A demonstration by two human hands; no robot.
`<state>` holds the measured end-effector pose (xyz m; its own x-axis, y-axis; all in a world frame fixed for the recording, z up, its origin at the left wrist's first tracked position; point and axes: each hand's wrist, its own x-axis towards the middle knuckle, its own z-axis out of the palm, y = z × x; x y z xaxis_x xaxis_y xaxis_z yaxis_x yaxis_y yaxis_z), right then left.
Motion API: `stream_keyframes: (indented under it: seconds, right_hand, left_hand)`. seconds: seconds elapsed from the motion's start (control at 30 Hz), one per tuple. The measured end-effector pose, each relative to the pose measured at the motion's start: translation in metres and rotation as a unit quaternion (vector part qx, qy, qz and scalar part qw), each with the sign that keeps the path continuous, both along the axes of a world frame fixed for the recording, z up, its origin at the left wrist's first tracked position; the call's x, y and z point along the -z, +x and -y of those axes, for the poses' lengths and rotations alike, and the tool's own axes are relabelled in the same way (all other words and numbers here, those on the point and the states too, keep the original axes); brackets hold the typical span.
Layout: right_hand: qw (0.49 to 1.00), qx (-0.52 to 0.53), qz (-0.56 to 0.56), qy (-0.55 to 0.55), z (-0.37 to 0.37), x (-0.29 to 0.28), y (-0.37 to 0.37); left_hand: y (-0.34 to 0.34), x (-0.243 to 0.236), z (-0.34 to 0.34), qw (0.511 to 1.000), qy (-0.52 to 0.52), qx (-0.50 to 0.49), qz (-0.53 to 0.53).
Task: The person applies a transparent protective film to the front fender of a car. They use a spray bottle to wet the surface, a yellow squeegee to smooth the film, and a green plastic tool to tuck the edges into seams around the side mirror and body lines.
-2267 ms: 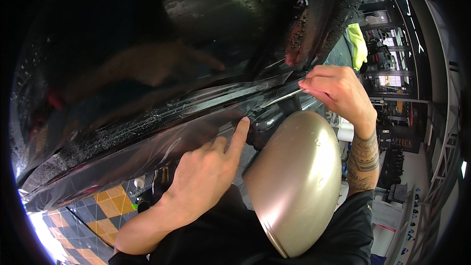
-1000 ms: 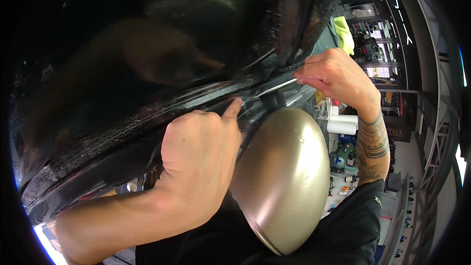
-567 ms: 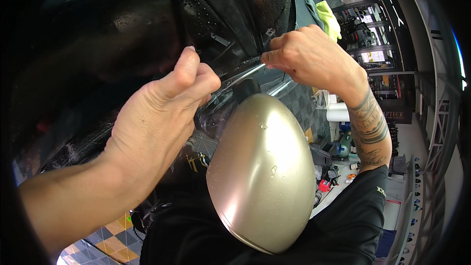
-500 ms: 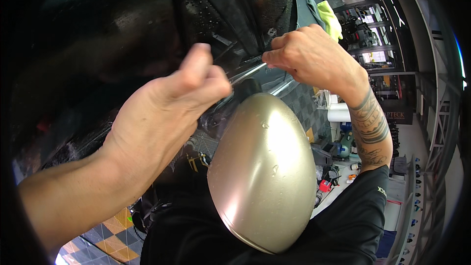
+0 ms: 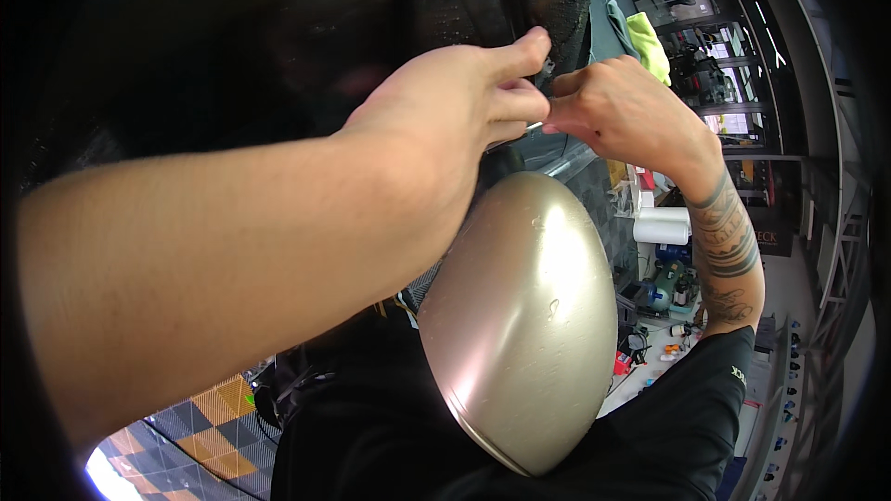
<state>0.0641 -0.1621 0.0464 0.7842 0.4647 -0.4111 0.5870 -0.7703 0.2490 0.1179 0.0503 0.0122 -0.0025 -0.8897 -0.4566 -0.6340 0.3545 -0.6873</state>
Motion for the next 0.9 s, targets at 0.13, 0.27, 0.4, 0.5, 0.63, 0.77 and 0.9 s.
stream_keyframes:
  seconds: [0.13, 0.27, 0.4, 0.5, 0.63, 0.77, 0.9]
  right_hand:
    - [1.000, 0.020, -0.006, 0.021, 0.000, -0.001, -0.001]
    - [1.000, 0.013, -0.014, -0.004, -0.008, -0.005, 0.004]
    - [0.999, 0.031, -0.018, -0.025, -0.015, -0.013, -0.002]
    - [0.999, 0.034, -0.013, -0.012, -0.013, -0.012, -0.003]
    - [1.000, 0.018, -0.013, 0.005, -0.007, -0.007, 0.005]
    - [0.998, 0.067, -0.019, 0.010, -0.009, -0.009, 0.003]
    - [0.997, 0.068, -0.032, 0.009, -0.008, -0.011, 0.000]
  left_hand:
    - [0.003, 0.001, 0.011, 1.000, 0.002, 0.004, -0.005]
    - [0.005, 0.003, 0.014, 1.000, -0.005, -0.005, -0.006]
    - [0.007, 0.004, 0.025, 1.000, -0.021, 0.005, -0.015]
    - [0.007, 0.001, 0.035, 0.999, -0.030, 0.011, -0.023]
    - [0.014, 0.002, 0.043, 0.999, -0.037, 0.012, -0.027]
    - [0.016, 0.001, 0.045, 0.998, -0.043, 0.018, -0.033]
    - [0.013, 0.002, 0.043, 0.998, -0.055, 0.025, -0.035]
